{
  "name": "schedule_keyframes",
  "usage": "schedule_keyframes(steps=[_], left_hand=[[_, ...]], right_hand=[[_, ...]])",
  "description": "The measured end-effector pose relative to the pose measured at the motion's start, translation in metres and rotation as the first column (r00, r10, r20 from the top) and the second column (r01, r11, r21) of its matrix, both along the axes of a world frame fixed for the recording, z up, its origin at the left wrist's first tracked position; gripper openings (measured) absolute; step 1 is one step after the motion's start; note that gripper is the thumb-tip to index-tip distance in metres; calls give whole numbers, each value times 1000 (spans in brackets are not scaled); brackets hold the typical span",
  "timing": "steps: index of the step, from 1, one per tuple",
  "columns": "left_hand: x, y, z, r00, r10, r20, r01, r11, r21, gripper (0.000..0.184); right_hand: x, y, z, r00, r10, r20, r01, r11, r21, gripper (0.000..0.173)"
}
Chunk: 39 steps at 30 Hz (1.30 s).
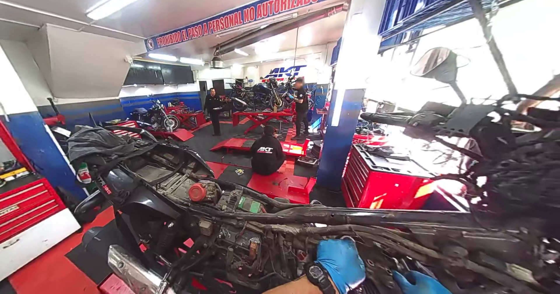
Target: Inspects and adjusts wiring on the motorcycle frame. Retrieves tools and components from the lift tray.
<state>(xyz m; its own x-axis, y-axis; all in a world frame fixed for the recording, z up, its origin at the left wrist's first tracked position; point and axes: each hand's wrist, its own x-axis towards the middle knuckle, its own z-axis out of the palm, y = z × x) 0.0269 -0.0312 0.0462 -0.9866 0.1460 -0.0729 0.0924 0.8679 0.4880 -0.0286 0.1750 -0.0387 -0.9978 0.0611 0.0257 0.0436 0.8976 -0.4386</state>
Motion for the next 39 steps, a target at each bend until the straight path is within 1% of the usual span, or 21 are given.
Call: schedule_keyframes(steps=[2,5,8,10,12,15,17,20,22,25,29,31,34,36,39], left_hand=[[-2,1,-2,1000,11,2,-11,1000,1,40],[-12,5,-21,998,47,-51,-49,998,-45,36],[-14,6,-24,998,38,-55,-41,997,-70,36],[-14,6,-25,998,21,-65,-26,996,-84,36],[-15,5,-26,998,13,-69,-19,996,-92,37],[-16,5,-26,998,13,-58,-18,996,-86,43],[-14,4,-25,998,21,-60,-25,997,-67,43],[-14,3,-24,998,14,-62,-18,997,-76,39],[-15,4,-25,998,5,-67,-11,996,-94,37],[-17,5,-25,998,12,-68,-19,995,-95,37],[-17,5,-25,999,16,-36,-19,996,-83,41],[-17,3,-24,999,14,-32,-16,997,-76,41],[-17,4,-23,999,2,-48,-5,997,-74,36],[-17,4,-23,999,-6,-45,3,997,-80,35],[-19,4,-24,999,-8,-42,5,997,-76,39]], right_hand=[[-2,4,-1,999,8,34,-7,1000,-26,41],[-3,5,-3,999,-16,37,17,999,-27,43],[1,-1,0,999,-28,27,29,999,-31,41],[0,3,-1,999,-13,34,15,998,-62,38],[1,6,-4,1000,-10,29,12,997,-78,39],[7,1,-4,999,-40,-18,39,998,-45,43],[11,-4,-4,997,-42,-63,38,997,-62,40],[10,-3,-4,999,-26,-22,23,995,-99,37],[8,0,-6,999,-28,-22,26,994,-103,40],[9,-3,-8,996,-55,-69,50,996,-72,42],[9,-2,-7,999,-39,-28,36,995,-93,37],[11,-2,-3,999,-45,-28,42,996,-74,41],[12,-7,-2,993,-84,-86,82,996,-29,46],[11,-9,-6,993,-66,-98,64,998,-27,44],[8,-2,-8,998,-33,-45,30,998,-57,41]])
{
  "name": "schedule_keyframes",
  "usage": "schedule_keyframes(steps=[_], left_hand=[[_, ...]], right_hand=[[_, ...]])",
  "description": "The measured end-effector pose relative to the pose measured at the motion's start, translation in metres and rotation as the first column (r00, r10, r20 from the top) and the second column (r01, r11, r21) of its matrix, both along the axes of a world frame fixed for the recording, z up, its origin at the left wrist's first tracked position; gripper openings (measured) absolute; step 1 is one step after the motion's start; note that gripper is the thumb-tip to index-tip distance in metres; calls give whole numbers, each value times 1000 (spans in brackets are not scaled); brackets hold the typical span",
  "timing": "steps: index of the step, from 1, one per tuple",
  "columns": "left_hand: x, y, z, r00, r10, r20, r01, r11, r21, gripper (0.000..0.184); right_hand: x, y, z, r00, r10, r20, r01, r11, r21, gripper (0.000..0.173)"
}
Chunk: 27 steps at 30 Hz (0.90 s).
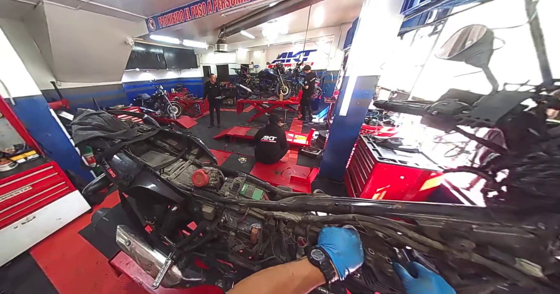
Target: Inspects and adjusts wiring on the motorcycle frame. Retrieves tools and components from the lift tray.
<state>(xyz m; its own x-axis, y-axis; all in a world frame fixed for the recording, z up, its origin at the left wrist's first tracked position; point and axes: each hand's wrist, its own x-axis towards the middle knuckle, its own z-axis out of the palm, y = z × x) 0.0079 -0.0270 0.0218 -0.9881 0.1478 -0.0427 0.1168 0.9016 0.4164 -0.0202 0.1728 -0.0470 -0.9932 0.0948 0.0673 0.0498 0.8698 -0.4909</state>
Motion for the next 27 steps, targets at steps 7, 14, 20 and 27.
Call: schedule_keyframes(steps=[7,14,20,27], left_hand=[[1,-2,0,1000,-1,-17,2,999,37,39],[1,-4,1,999,-32,-21,33,999,28,38],[2,-3,0,998,-55,11,54,998,44,33],[1,-4,4,1000,-29,8,29,999,19,35]], right_hand=[[1,-2,0,1000,-15,-27,15,1000,-5,40],[3,-1,-3,996,-53,-73,51,998,-21,46],[7,3,-7,996,-43,-77,40,998,-41,37],[4,-3,-6,994,-23,-106,20,999,-32,36]])
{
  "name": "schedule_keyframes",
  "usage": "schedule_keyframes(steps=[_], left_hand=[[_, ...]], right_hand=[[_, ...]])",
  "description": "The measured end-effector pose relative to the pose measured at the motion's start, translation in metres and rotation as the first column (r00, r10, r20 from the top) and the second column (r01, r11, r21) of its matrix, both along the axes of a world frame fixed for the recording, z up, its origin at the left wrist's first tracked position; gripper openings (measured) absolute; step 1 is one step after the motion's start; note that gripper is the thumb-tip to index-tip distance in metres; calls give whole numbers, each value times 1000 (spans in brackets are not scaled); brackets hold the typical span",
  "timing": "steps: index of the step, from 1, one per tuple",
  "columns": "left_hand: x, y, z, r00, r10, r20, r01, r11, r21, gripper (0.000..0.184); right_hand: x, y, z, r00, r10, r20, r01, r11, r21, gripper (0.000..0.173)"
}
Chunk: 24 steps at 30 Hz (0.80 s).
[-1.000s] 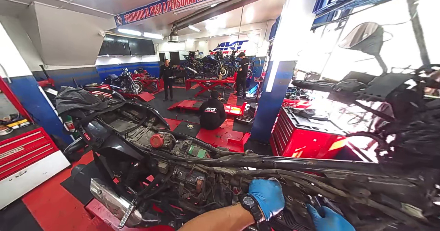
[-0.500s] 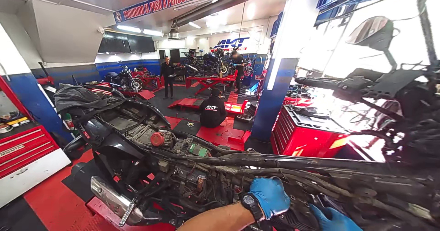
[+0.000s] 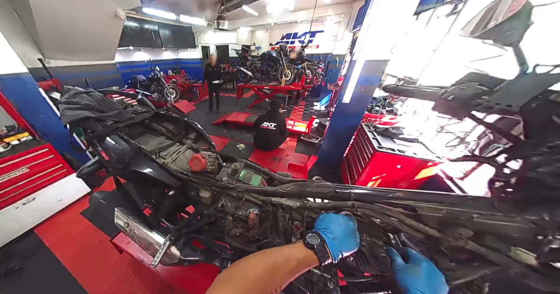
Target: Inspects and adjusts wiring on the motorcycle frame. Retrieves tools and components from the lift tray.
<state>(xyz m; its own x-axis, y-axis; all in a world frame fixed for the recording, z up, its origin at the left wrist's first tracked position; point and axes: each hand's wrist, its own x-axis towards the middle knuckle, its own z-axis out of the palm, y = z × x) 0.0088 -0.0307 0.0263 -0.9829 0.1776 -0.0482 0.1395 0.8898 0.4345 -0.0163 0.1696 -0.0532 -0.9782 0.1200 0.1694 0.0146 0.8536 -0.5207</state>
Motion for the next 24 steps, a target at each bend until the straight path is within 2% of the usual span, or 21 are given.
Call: schedule_keyframes(steps=[3,6,9,14,18,24], left_hand=[[2,-1,-1,1000,-12,-2,12,1000,-22,38],[2,-1,0,1000,-27,-5,27,999,-37,34],[0,2,0,1000,-3,0,3,999,-45,34],[-2,2,-2,1000,29,0,-29,999,-20,39],[-4,3,-4,1000,8,-17,-9,999,-42,33],[-5,5,-2,1000,30,-3,-30,999,-41,37]], right_hand=[[-2,3,3,998,-10,57,9,1000,15,40],[-2,1,4,999,-4,44,1,998,59,42],[-4,2,7,997,53,63,-59,994,91,36],[-9,14,20,981,107,161,-138,971,195,45],[-11,17,14,971,220,99,-240,926,293,39],[-26,33,23,931,317,183,-356,898,258,38]])
